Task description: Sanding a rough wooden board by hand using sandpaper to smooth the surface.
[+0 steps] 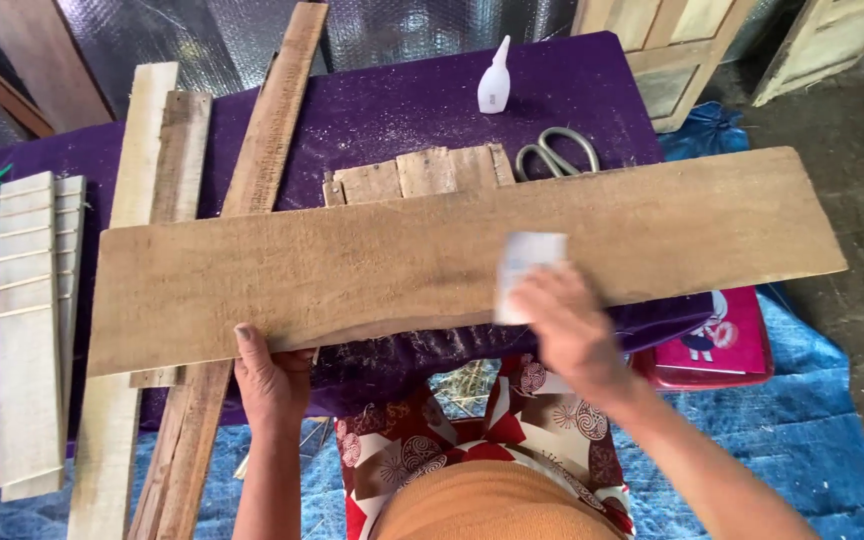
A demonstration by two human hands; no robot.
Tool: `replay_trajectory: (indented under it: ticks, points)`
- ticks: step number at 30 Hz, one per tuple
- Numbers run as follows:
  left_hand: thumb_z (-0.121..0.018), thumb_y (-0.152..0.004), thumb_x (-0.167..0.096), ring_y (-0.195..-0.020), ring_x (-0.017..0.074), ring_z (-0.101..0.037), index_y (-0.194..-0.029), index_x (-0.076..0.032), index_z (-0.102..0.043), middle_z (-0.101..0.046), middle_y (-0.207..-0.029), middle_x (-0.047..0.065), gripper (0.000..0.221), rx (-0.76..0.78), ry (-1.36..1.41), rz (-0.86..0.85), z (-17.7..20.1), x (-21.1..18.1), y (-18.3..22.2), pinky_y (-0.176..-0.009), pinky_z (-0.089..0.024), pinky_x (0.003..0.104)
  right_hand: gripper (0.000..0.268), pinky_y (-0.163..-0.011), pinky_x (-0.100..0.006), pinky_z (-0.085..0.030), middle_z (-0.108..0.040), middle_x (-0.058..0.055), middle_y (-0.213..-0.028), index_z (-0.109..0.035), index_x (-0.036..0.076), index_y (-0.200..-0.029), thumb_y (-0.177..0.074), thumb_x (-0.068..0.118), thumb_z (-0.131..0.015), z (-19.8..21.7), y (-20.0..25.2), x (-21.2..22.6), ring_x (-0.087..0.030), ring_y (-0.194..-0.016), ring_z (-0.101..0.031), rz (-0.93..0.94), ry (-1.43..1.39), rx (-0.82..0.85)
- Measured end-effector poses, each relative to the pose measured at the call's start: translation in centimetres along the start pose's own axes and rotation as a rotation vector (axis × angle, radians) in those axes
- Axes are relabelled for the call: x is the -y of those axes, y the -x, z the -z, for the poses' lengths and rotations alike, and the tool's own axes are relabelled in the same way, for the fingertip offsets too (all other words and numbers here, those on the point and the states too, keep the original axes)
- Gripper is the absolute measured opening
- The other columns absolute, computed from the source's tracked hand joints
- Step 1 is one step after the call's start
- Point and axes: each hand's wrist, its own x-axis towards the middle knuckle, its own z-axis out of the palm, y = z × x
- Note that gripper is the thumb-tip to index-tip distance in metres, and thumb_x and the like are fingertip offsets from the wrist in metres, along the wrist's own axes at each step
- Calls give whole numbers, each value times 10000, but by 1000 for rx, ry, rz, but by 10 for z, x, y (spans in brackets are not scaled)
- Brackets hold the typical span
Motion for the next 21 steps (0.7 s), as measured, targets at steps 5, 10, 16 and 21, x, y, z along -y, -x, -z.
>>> replay_trajectory:
  ticks: [5,10,16,21]
  points:
    - [-771,-684,-731,-493,179,-633,-1070,-32,-651,-605,-562,44,808,-51,-134,89,-25,-26,9,-537,-613,365,306,-1036,-470,-535,-720,-233,-1240,-720,-46,-1194,-1001,-186,-527,114,70,-105,-418,-1148,-650,-285,441,-36]
    - [-764,-769,-647,-660,183,-666,-1047,-129,-627,-629,-751,31,604,-70,-34,135,-36,-28,14,-569,-590,330,207,-805,-368,-407,-620,-105,-1088,-708,-30,-1224,-1092,-100,-564,151,118,-168,-222,-986,-556,-763,168,-610]
    - [-708,-879,-576,-762,234,-732,-1072,-142,-659,-734,-866,63,477,90,46,225,-58,-24,32,-633,-607,326,189,-793,-540,-661,-706,-171,-1139,-665,93,-1135,-1008,38,-537,159,105,-208,-370,-1015,-711,-1019,-394,-1070]
    - [-723,-964,-214,-769,85,-698,-928,-181,-711,-743,-881,-2,51,81,31,231,-70,-31,32,-583,-518,184,264,-790,-412,-598,-779,-38,-1020,-768,152,-1066,-969,7,-570,154,73,-194,-223,-937,-764,-1264,-743,-1269]
